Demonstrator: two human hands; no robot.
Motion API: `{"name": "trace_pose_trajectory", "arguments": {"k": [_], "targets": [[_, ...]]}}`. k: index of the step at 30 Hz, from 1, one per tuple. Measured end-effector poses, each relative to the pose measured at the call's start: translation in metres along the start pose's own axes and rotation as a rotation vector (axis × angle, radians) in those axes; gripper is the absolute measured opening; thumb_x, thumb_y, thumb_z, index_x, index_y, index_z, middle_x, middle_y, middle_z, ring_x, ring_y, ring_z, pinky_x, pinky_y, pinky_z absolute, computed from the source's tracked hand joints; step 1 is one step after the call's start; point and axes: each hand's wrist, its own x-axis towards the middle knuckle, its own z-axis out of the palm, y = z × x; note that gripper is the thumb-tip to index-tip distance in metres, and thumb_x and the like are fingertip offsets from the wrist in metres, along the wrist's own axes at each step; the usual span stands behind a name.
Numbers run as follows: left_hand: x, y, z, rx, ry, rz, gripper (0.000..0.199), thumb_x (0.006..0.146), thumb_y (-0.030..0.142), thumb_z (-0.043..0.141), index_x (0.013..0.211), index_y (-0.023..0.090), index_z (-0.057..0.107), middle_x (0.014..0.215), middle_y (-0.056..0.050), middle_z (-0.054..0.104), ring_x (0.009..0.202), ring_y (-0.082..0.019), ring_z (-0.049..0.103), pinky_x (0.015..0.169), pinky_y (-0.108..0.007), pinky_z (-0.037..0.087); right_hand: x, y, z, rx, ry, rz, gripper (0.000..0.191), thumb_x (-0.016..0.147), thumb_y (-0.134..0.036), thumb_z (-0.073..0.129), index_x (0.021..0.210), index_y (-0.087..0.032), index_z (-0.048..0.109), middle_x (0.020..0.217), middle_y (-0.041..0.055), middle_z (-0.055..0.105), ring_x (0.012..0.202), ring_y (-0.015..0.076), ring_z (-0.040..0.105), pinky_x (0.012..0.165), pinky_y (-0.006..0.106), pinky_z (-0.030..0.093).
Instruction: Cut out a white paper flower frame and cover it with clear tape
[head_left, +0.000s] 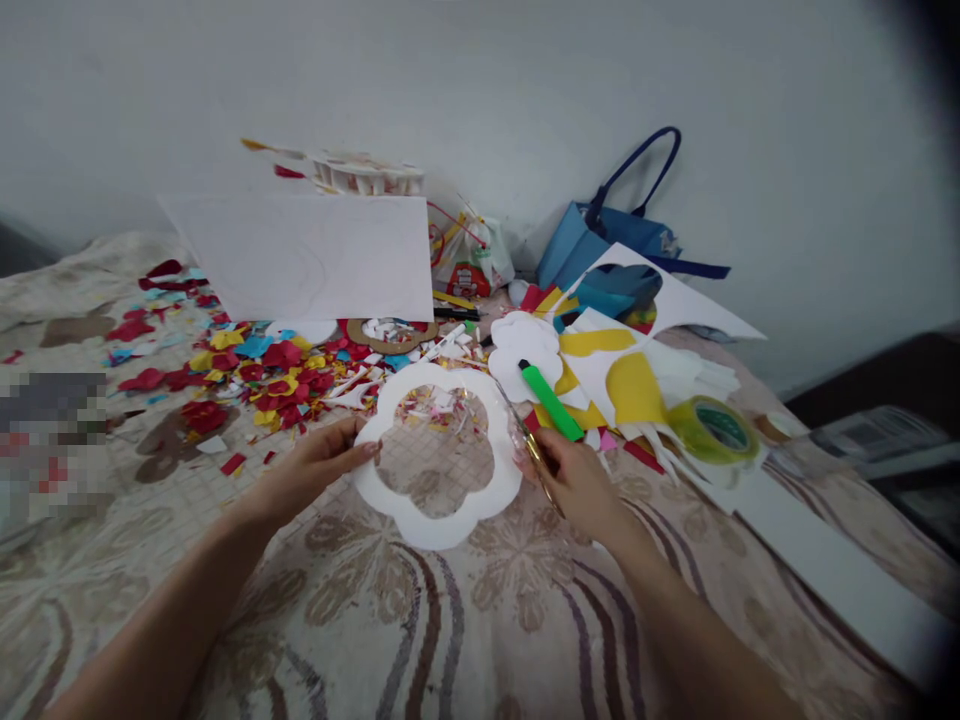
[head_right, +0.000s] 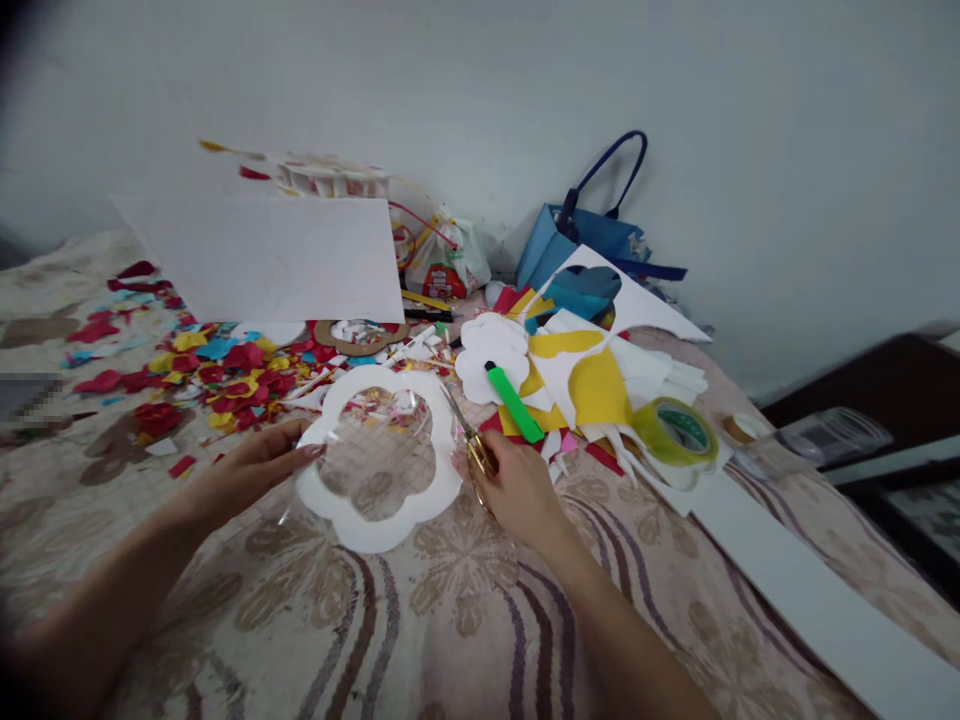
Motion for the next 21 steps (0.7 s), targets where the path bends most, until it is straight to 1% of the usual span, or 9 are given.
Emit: {"name": "trace_pose_trajectory", "arguments": {"k": [5,9,13,15,17,19,20,21], "targets": [[0.001,-0.006,0.000,-0.040,-0.082,-0.052,0.034,0.075,0.046,0.068,0.091,0.017,0.059,0.080,-0.001,0.062,0.073,-0.017,0.058,0.063,-0.025,0.047,-0.001,-0.002,0.000,-0.104,0.055,0.000,0.034,0.088,-0.051,0.043,0.070,-0.022,0.042,0.056,-0.0020,0.050,0.051,0.0139,0.045,0.051,0.025,0.023],[0.002,-0.007,0.000,-0.075,-0.129,-0.056,0.029,0.079,0.043,0.066,0.091,0.018,0.056,0.078,0.001,0.059,0.070,-0.014,0.056,0.061,-0.023,0.045,-0.002,-0.002,0.001,-0.183,0.089,0.006,0.036,0.088,-0.054,0.043,0.071,-0.022,0.046,0.054,-0.0010,0.052,0.051,0.0151,0.049,0.050,0.026,0.021],[0.002,-0.006,-0.002,-0.055,-0.116,-0.060,0.029,0.078,0.042,0.066,0.090,0.018,0.056,0.082,0.000,0.061,0.069,-0.014,0.055,0.060,-0.023,0.045,-0.001,0.002,0.004,-0.213,0.141,-0.003,0.037,0.087,-0.054,0.043,0.068,-0.022,0.048,0.050,-0.0009,0.050,0.048,0.0151,0.047,0.050,0.027,0.019],[0.001,-0.006,-0.004,-0.050,-0.109,-0.051,0.029,0.079,0.042,0.066,0.092,0.018,0.057,0.085,-0.001,0.061,0.071,-0.014,0.056,0.062,-0.023,0.046,0.001,0.005,0.004,-0.116,0.126,0.011,0.038,0.086,-0.054,0.044,0.066,-0.022,0.047,0.048,-0.0019,0.047,0.046,0.0144,0.046,0.048,0.026,0.021],[0.001,-0.006,-0.007,-0.044,-0.103,-0.041,0.029,0.080,0.042,0.065,0.095,0.019,0.057,0.084,-0.001,0.061,0.070,-0.014,0.055,0.061,-0.022,0.045,0.003,0.008,0.004,0.083,0.070,0.066,0.039,0.087,-0.056,0.041,0.067,-0.023,0.047,0.045,-0.0036,0.043,0.042,0.0133,0.043,0.045,0.026,0.024],[0.001,-0.005,-0.009,-0.044,-0.084,-0.039,0.029,0.080,0.042,0.065,0.096,0.019,0.058,0.081,0.000,0.060,0.066,-0.012,0.053,0.058,-0.021,0.044,0.005,0.011,0.001,0.274,0.007,0.131,0.039,0.087,-0.058,0.039,0.072,-0.023,0.049,0.044,-0.0052,0.042,0.038,0.0128,0.040,0.042,0.025,0.028],[0.001,-0.005,-0.010,-0.049,-0.076,-0.040,0.030,0.080,0.042,0.065,0.096,0.019,0.058,0.080,0.001,0.059,0.065,-0.011,0.053,0.057,-0.020,0.043,0.005,0.011,0.000,0.316,-0.009,0.138,0.039,0.086,-0.058,0.039,0.074,-0.023,0.049,0.045,-0.0054,0.042,0.038,0.0128,0.040,0.042,0.026,0.029],[0.001,-0.005,-0.011,-0.055,-0.071,-0.041,0.030,0.080,0.042,0.065,0.097,0.019,0.058,0.080,0.001,0.059,0.065,-0.011,0.053,0.057,-0.020,0.043,0.006,0.012,-0.002,0.312,-0.012,0.122,0.038,0.085,-0.058,0.041,0.075,-0.023,0.049,0.048,-0.0048,0.044,0.040,0.0132,0.042,0.043,0.026,0.031]]}}
